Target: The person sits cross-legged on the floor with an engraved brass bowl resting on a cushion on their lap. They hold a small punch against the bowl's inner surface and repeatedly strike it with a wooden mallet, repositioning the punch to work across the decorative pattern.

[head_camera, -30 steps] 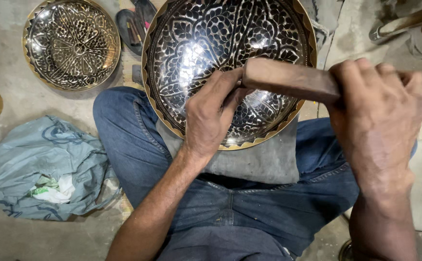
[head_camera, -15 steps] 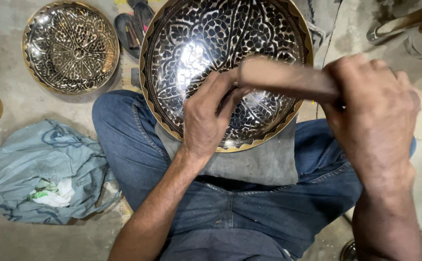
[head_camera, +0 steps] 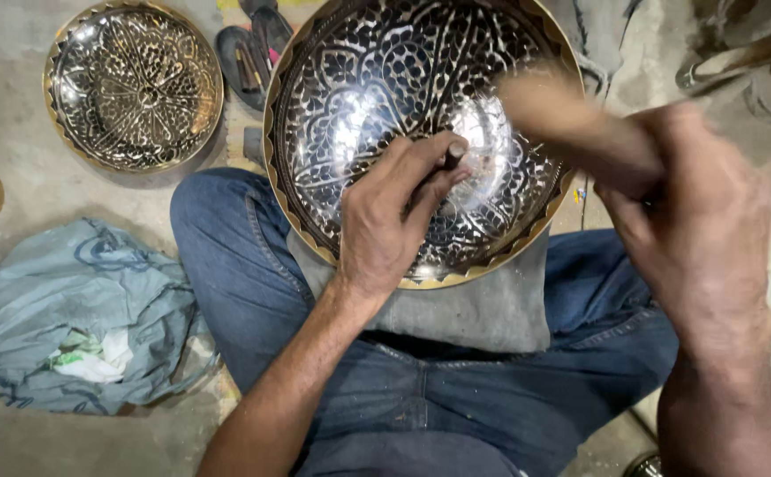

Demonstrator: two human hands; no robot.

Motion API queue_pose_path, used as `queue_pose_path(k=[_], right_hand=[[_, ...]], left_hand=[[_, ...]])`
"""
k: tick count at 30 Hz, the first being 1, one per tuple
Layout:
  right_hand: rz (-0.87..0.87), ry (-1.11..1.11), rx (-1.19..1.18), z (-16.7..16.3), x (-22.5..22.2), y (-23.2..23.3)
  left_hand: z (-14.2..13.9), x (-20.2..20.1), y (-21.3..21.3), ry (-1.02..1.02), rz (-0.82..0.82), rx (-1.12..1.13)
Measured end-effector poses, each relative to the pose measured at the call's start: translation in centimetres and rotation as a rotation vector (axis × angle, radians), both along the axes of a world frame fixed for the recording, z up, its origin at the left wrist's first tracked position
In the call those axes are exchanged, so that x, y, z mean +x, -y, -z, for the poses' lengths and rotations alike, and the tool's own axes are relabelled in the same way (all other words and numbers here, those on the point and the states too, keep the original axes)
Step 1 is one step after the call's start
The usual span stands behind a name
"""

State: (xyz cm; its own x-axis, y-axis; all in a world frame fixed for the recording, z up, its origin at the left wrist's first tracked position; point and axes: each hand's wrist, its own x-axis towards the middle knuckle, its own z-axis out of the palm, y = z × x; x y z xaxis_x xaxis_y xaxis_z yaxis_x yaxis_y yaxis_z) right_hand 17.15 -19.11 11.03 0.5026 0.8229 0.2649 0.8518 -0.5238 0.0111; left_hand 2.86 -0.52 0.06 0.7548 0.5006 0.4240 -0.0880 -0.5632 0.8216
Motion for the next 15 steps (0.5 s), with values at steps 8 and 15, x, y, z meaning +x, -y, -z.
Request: queue_pose_path(k=[8, 15], right_hand=[[0.005, -0.235, 0.143, 0.22, -0.13, -0.24], [0.098, -0.330, 0.181, -0.23, -0.31, -0.45]], left_hand=[[0.26, 0.13, -0.42, -0.002, -0.022, 0.042], [-0.26, -0.34, -0.14, -0.066, -0.008, -0.023]])
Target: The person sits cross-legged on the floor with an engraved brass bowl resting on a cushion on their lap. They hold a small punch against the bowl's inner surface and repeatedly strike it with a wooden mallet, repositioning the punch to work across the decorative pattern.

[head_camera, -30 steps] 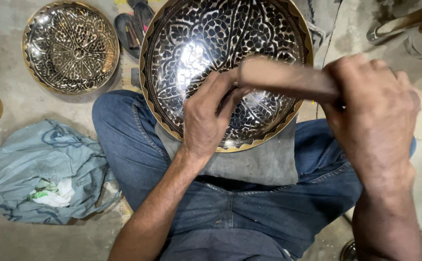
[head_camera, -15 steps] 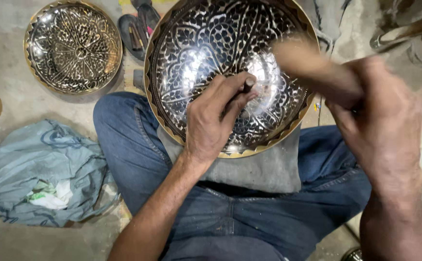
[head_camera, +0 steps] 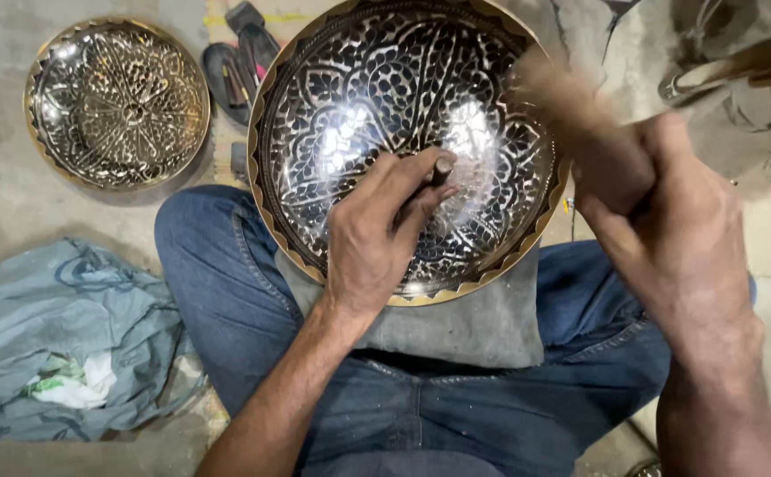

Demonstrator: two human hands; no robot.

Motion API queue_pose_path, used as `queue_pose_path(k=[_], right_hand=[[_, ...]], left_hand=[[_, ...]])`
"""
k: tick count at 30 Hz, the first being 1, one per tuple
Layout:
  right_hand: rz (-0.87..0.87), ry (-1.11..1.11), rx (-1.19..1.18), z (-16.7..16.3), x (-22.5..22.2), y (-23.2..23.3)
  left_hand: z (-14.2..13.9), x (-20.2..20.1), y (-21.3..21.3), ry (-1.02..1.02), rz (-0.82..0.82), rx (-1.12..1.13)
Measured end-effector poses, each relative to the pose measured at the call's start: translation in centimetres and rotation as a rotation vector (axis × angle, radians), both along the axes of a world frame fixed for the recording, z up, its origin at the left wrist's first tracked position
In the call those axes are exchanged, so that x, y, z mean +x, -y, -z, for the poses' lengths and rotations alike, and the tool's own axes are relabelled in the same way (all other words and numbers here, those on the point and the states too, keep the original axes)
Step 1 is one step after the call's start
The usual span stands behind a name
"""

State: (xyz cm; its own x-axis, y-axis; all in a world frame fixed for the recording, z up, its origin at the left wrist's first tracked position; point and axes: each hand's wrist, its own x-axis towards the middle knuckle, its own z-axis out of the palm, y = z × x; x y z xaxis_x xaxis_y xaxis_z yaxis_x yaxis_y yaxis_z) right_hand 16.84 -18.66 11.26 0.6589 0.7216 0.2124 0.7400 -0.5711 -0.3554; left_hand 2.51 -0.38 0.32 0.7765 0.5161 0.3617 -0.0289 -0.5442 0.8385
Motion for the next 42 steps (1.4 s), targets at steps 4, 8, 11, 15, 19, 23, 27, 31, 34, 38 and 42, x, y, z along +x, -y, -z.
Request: queue_pose_path(k=[4, 8, 11, 15, 19, 23, 27, 31, 34, 38, 42], right_hand=[[-0.139, 0.417, -0.263, -0.6, -0.4, -0.1], [-0.093, 0.275, -0.161, -0.6, -0.4, -0.3], [-0.099, 0.370, -0.220, -0.5, -0.1, -0.5], [0.073, -0.130, 0.042, -0.3, -0.4, -0.5], [-0.103, 0.322, -0.167, -0.5, -0.9, -0.4], [-0.066, 0.302, -0.248, -0.5, -1.1, -0.4], [-0.118, 0.327, -0.147, -0.3, -1.1, -0.3], [-0.011, 0.102, -0.067, -0.2, -1.3, -0.2], [-0.060, 0.114, -0.014, -0.2, -1.5, -0.3], [-0.096, 0.233, -0.037, 0.0, -1.8, -0.4], [-0.073, 0.329, -0.081, 0.8, -1.8, 0.3]], left_hand=[[-0.2, 0.1, -0.1, 0.016, -0.008, 0.042], [-0.2, 0.1, -0.1, 0.056, -0.001, 0.023], [-0.1, 0.3, -0.1, 0.027, -0.016, 0.045], [-0.1, 0.3, 0.0, 0.009, -0.004, -0.007], [0.0, 0.1, -0.1, 0.017, -0.024, 0.035], [0.1, 0.3, 0.0, -0.011, -0.018, 0.022], [0.3, 0.4, -0.3, 0.047, 0.008, -0.058], [0.4, 0.3, -1.7, 0.143, 0.115, -0.146], [0.7, 0.7, -2.7, 0.098, 0.227, -0.028], [1.2, 1.2, -3.3, 0.106, 0.267, 0.089], [1.3, 1.2, -3.0, 0.030, 0.282, 0.105]])
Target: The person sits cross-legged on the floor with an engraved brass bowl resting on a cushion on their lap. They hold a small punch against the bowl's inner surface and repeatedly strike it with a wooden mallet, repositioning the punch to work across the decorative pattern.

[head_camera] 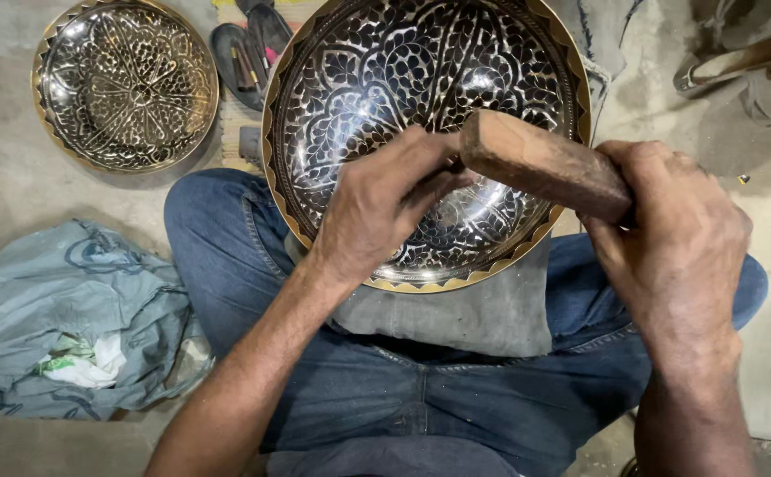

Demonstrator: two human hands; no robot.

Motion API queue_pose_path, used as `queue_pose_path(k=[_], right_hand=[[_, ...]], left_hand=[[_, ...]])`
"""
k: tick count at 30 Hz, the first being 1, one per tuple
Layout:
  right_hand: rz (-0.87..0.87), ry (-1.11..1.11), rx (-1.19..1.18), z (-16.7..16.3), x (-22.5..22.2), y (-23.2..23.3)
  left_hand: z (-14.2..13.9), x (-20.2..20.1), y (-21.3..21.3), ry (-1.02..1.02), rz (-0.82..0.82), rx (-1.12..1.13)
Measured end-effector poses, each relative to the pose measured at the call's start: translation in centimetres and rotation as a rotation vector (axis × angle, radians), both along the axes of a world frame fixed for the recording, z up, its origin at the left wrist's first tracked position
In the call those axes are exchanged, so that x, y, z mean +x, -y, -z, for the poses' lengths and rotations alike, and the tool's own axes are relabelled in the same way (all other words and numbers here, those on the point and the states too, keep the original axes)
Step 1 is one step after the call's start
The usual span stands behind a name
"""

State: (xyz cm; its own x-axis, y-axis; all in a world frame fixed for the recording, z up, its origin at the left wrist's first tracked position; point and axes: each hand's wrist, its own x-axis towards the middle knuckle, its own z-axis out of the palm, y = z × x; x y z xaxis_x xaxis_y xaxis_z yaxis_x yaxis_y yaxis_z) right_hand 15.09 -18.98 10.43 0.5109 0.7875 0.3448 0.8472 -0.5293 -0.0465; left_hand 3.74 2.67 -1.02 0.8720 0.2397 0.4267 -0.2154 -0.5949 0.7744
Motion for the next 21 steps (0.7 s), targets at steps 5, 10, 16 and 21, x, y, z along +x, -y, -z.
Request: queue_pose_path(k=[5, 10, 16, 21], right_hand=[[0.035, 0.007, 0.027, 1.2, 0.8, 0.8], [0.129, -0.286, 0.244, 1.2, 0.7, 0.9], [0.040, -0.010, 0.094, 0.5, 0.4, 0.6], [0.076, 0.116, -0.211, 0.1, 0.3, 0.4]], left_hand=[[0.0, -0.2, 0.2, 0.058, -0.011, -0.046], [0.0, -0.2, 0.1, 0.069, -0.035, 0.016], [0.0, -0.1, 0.0, 0.049, -0.030, -0.030], [0.0, 0.0, 0.0, 0.044, -0.052, 0.004]])
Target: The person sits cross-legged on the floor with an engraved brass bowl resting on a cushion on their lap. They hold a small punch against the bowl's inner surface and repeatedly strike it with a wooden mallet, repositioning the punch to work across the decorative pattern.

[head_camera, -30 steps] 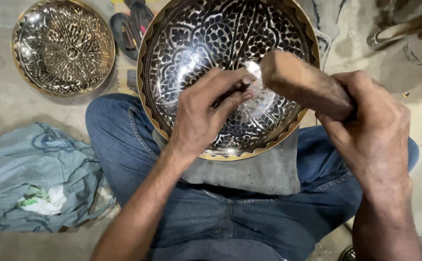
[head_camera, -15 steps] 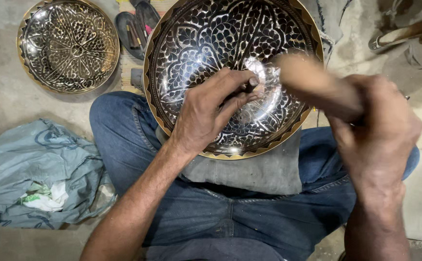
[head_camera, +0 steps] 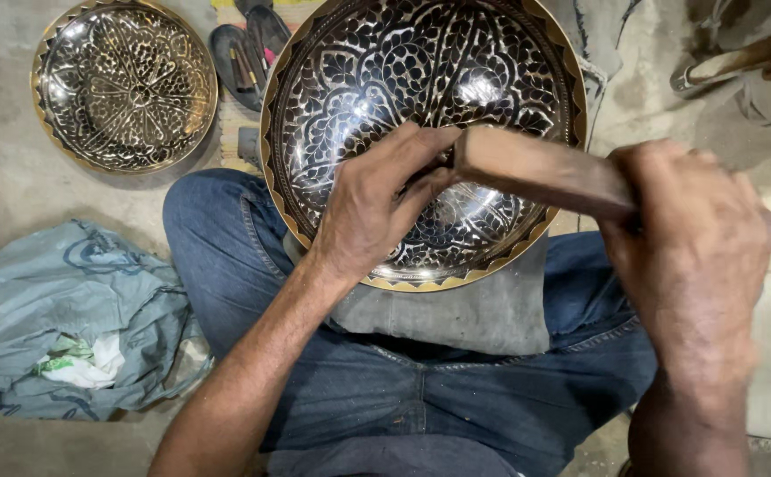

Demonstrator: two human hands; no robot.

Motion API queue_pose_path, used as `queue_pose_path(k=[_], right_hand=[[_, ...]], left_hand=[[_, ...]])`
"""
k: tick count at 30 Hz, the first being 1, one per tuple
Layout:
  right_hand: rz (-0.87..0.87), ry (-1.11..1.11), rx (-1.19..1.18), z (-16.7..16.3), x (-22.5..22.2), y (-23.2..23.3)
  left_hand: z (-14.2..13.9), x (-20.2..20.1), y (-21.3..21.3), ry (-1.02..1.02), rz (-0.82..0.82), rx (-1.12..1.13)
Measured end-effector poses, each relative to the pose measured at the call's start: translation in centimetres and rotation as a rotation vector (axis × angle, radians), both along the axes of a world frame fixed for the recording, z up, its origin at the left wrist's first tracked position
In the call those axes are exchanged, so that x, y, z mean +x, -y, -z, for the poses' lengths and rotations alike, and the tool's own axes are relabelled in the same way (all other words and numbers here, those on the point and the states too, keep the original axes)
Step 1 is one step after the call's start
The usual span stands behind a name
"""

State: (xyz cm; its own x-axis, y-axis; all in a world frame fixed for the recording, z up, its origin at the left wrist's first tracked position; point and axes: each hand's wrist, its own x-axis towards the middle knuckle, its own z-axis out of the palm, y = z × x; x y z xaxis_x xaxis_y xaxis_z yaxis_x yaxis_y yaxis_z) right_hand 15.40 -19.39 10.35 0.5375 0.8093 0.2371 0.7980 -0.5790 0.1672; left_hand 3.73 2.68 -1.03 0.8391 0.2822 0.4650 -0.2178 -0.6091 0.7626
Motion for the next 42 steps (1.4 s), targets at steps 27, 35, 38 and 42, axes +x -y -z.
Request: queue_pose_path(k=[27, 35, 38, 42], right_hand=[[0.202, -0.611, 0.526, 0.5, -0.3, 0.2], [-0.015, -0.266, 0.355, 0.2, -0.3, 0.0], [-0.065, -0.057, 0.199, -0.1, -0.5, 0.2], [0.239, -0.781, 0.763, 0.1, -0.6, 0.2]], left_hand=[[-0.6, 0.3, -0.1, -0.022, 0.004, -0.019], [-0.3, 0.3, -0.1, 0.046, 0.022, -0.006], [-0.3, 0.4, -0.1, 0.009, -0.004, 0.023], [-0.4, 0.4, -0.3, -0.009, 0.004, -0.024]])
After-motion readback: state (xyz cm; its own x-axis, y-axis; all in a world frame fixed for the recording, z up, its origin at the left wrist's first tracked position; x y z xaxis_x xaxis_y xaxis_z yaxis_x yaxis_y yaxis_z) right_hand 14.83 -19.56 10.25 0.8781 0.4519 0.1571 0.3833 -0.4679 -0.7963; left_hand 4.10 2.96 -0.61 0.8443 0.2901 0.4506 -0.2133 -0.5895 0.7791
